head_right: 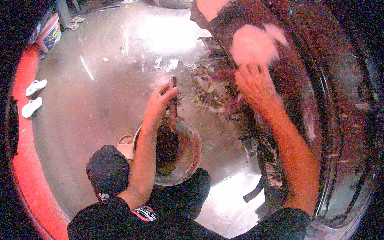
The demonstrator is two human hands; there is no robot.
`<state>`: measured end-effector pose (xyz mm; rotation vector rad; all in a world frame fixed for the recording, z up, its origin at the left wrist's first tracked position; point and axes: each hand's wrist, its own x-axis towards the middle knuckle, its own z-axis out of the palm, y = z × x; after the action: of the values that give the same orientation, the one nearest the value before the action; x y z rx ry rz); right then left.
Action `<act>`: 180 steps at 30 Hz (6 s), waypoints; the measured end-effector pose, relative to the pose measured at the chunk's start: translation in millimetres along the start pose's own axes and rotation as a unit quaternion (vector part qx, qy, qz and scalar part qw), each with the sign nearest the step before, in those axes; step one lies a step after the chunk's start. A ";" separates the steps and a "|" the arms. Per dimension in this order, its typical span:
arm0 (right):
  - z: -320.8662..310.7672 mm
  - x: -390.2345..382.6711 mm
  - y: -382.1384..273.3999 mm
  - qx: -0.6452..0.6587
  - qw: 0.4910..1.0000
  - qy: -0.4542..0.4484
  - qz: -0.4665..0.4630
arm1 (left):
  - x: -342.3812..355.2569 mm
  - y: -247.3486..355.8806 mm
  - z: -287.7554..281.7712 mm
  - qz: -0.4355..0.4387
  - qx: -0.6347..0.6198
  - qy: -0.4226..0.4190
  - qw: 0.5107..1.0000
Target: The person sands a detached maroon car fender with a sanding block, repeatedly dipping the block into a bucket of water. The person works on the curved surface, smoothing the paint or primer.
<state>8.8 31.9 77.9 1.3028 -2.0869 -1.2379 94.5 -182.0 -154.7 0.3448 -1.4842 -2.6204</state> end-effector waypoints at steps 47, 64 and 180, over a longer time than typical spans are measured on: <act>-154.1 -227.2 104.7 -0.041 0.965 0.098 0.241 | 27.3 53.8 241.0 0.495 0.132 0.109 0.852; -130.0 -238.1 86.5 -0.071 0.965 0.057 0.245 | 40.6 57.4 256.9 0.604 0.196 0.086 0.768; -134.0 -218.2 81.8 -0.016 0.961 0.062 0.270 | 146.7 167.9 230.2 0.596 0.281 0.104 0.745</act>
<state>167.5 170.4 244.9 0.6952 -2.1172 -0.9164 -107.7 -107.5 82.4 -0.2377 -1.5660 -1.0797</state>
